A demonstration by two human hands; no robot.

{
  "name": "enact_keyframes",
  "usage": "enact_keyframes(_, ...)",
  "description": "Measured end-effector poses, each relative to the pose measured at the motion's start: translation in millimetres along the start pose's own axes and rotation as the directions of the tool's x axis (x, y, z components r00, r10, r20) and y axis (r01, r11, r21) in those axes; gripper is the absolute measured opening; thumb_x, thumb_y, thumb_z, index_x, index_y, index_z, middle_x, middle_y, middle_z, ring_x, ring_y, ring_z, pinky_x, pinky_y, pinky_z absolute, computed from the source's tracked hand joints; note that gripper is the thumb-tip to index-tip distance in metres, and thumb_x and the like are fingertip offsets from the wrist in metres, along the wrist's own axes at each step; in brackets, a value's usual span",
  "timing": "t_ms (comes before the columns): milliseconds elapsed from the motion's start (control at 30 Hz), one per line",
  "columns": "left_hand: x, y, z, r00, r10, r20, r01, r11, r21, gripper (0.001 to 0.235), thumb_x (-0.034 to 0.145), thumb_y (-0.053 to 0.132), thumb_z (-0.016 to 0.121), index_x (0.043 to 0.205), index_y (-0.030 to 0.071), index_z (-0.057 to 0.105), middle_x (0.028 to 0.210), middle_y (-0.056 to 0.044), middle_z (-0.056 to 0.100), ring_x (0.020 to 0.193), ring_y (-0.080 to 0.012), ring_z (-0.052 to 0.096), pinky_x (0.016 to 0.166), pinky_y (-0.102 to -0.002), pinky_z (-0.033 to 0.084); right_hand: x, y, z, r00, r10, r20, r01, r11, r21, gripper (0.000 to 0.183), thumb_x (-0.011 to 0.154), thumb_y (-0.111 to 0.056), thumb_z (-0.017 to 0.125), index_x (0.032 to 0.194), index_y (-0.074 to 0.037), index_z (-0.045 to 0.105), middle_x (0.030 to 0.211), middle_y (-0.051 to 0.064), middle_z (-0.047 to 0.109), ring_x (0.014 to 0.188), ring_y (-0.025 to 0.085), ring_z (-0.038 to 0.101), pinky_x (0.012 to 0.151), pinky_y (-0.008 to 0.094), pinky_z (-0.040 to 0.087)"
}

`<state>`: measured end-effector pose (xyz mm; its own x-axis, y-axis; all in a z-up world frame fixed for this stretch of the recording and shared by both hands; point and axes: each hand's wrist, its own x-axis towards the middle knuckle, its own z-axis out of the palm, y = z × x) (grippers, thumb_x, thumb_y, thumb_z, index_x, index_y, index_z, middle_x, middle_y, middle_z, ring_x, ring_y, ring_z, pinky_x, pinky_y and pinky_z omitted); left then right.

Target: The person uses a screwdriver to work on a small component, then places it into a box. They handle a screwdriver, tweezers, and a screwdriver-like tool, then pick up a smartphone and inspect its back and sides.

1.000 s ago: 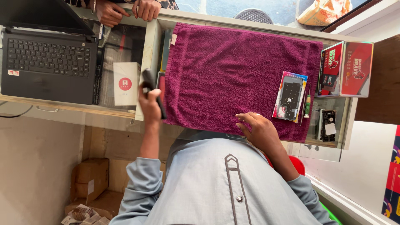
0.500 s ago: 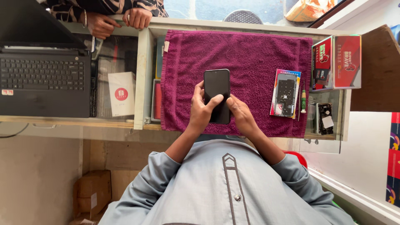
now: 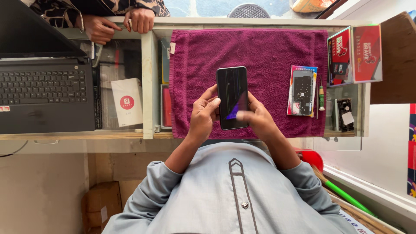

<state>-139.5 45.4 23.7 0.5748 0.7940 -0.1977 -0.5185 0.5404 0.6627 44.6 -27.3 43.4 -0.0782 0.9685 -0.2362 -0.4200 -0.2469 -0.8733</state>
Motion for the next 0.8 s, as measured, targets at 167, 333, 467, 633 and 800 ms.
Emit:
enact_keyframes(167,-4,11,-2,1.0,-0.002,0.03,0.002,1.0,-0.001,0.051,0.107,0.007,0.047,0.156,-0.005,0.038,0.119,-0.015,0.071,0.101,-0.017,0.073,0.089,-0.032,0.061,-1,-1,13,0.988,-0.139,0.066,0.152,0.945,-0.288,0.086,0.081,-0.017,0.079,0.15,-0.007,0.029,0.121,0.006,0.061,0.11,0.011,0.063,0.093,0.03,0.056)
enact_keyframes(333,-4,14,-2,1.0,-0.003,-0.017,0.005,0.998,0.064,0.049,0.108,0.008,0.045,0.156,-0.003,0.039,0.117,-0.015,0.07,0.099,-0.0165,0.072,0.087,-0.031,0.061,14,7,19,0.977,-0.041,-0.209,0.054,0.997,0.056,0.038,0.107,-0.025,0.056,0.131,0.004,0.062,0.11,0.009,0.071,0.097,0.012,0.068,0.088,0.027,0.057)
enact_keyframes(467,-1,11,-6,0.997,0.03,-0.067,-0.028,0.999,0.029,0.046,0.107,0.008,0.044,0.151,-0.003,0.041,0.116,-0.014,0.07,0.097,-0.0164,0.073,0.086,-0.031,0.061,7,11,23,0.962,-0.061,-0.264,0.047,0.997,-0.061,0.031,0.107,-0.028,0.055,0.119,-0.001,0.066,0.099,0.004,0.073,0.087,0.009,0.07,0.078,0.023,0.059)
enact_keyframes(633,10,8,-9,0.973,0.19,-0.134,-0.181,0.98,0.077,0.042,0.11,0.01,0.048,0.149,-0.005,0.045,0.118,-0.013,0.07,0.103,-0.0135,0.07,0.092,-0.027,0.059,-1,10,42,0.88,-0.213,-0.425,-0.097,0.795,-0.599,0.033,0.103,-0.027,0.061,0.085,-0.002,0.071,0.06,0.005,0.064,0.052,0.013,0.061,0.047,0.031,0.047)
enact_keyframes(800,17,1,-1,0.917,0.285,-0.28,-0.203,0.935,0.29,0.036,0.108,0.012,0.05,0.141,-0.004,0.054,0.115,-0.011,0.072,0.099,-0.0122,0.069,0.087,-0.027,0.057,-1,3,53,0.818,-0.535,-0.208,0.026,0.396,-0.918,0.039,0.107,-0.023,0.062,0.076,0.001,0.063,0.06,0.012,0.054,0.048,0.02,0.052,0.049,0.038,0.041)
